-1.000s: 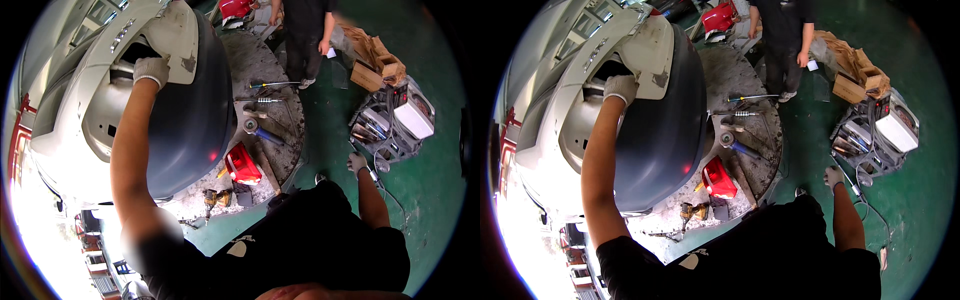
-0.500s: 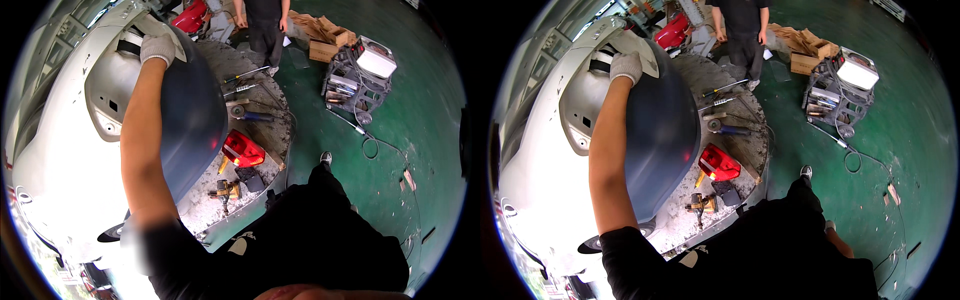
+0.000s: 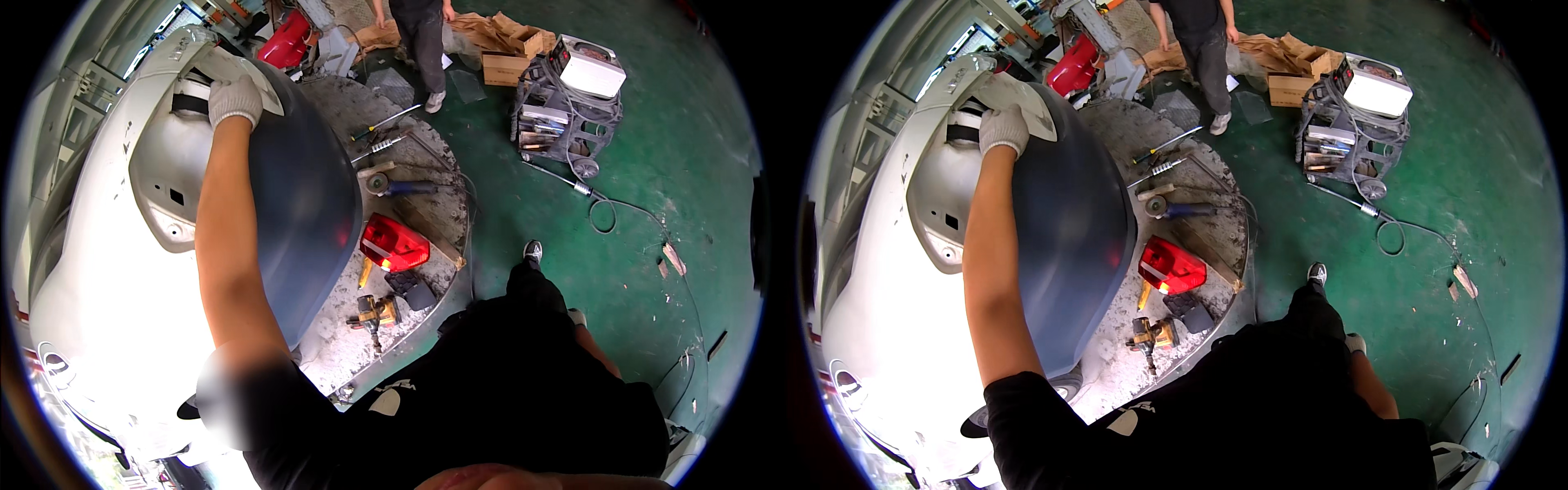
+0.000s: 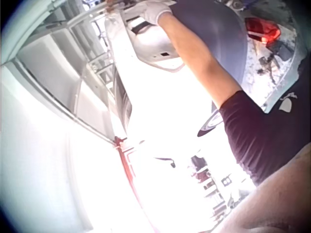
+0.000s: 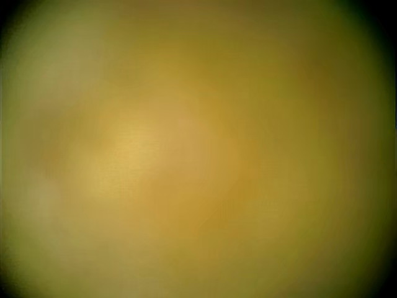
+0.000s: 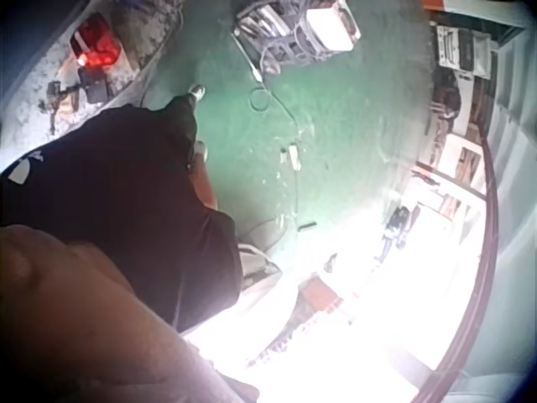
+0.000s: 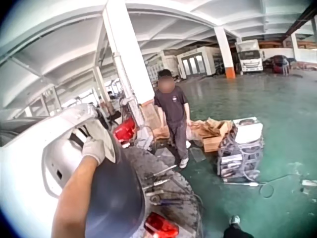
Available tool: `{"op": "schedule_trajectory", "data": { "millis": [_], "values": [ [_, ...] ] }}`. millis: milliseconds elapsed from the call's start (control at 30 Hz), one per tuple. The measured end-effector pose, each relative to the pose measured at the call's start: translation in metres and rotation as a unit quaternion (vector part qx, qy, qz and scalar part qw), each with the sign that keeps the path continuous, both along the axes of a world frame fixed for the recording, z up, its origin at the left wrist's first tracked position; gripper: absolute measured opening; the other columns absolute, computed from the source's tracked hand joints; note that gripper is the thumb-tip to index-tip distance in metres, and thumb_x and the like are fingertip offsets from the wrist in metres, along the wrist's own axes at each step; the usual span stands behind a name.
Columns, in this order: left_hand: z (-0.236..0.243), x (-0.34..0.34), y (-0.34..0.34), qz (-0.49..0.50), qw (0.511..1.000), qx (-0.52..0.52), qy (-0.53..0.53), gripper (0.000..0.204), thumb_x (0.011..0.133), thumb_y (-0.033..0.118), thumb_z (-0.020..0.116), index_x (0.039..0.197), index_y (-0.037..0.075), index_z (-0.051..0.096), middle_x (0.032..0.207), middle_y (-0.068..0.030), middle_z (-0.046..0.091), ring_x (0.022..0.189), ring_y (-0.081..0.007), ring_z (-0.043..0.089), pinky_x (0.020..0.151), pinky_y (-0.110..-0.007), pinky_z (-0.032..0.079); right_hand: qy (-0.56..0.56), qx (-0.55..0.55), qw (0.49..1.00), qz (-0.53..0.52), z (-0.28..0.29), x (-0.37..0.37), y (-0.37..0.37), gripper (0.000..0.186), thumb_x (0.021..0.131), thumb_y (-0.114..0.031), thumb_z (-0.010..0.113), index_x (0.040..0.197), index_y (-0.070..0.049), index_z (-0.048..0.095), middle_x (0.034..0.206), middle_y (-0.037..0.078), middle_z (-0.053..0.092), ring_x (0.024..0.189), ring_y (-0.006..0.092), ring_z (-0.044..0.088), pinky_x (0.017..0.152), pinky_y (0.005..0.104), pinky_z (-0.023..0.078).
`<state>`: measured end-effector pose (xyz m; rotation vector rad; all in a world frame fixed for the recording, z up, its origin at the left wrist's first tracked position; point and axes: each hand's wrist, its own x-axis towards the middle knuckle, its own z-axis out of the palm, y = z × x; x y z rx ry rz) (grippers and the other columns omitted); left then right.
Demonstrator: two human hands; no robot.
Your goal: The person uses an angle grinder to smooth the edge of a car bumper, then uses a hammer to tap the bumper into alignment. They later use a heat gun to apply heat to the bumper's edge and a ratchet to tighten fasteners, while another person assists by holding the bumper.
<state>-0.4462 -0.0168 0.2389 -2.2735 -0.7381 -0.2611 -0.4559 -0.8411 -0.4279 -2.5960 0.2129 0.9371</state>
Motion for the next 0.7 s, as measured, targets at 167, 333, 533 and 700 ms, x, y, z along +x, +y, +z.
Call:
{"op": "schedule_trajectory", "data": {
  "millis": [167,333,533,700],
  "values": [
    [-0.002,0.003,0.000,-0.012,1.000,0.013,-0.012,0.031,0.097,0.019,0.044,0.109,0.009,0.071,0.109,-0.0199,0.075,0.112,-0.0308,0.069,0.105,-0.040,0.041,-0.002,0.003,1.000,-0.001,0.001,0.045,0.030,0.052,0.088,-0.051,0.063,0.112,-0.008,0.077,0.118,0.023,0.072,0.114,0.0398,0.068,0.098,0.0457,0.054],
    [0.004,0.010,-0.008,0.037,0.999,0.006,0.020,0.037,0.094,0.014,0.048,0.125,0.009,0.067,0.110,-0.0183,0.075,0.116,-0.0312,0.067,0.112,-0.041,0.038,-0.021,-0.031,0.988,0.147,-0.064,0.099,0.009,0.045,0.091,-0.044,0.058,0.105,-0.006,0.077,0.108,0.024,0.074,0.109,0.0421,0.069,0.094,0.0500,0.055],
    [0.014,0.046,-0.031,0.090,0.995,0.033,0.028,0.035,0.091,0.016,0.054,0.123,0.008,0.068,0.100,-0.0127,0.074,0.109,-0.0295,0.067,0.113,-0.042,0.037,0.022,-0.022,0.976,0.216,-0.085,0.199,0.033,0.034,0.095,-0.033,0.053,0.098,-0.010,0.078,0.118,0.017,0.073,0.104,0.0409,0.071,0.087,0.0517,0.059],
    [-0.008,0.040,-0.030,0.187,0.982,0.013,0.014,0.035,0.088,0.029,0.069,0.113,0.005,0.065,0.097,-0.0143,0.072,0.107,-0.0301,0.066,0.109,-0.044,0.039,0.122,0.109,0.987,0.005,-0.042,0.338,0.087,0.015,0.091,-0.012,0.056,0.098,-0.008,0.069,0.088,0.015,0.069,0.073,0.0310,0.069,0.060,0.0454,0.051]
  ]
}}
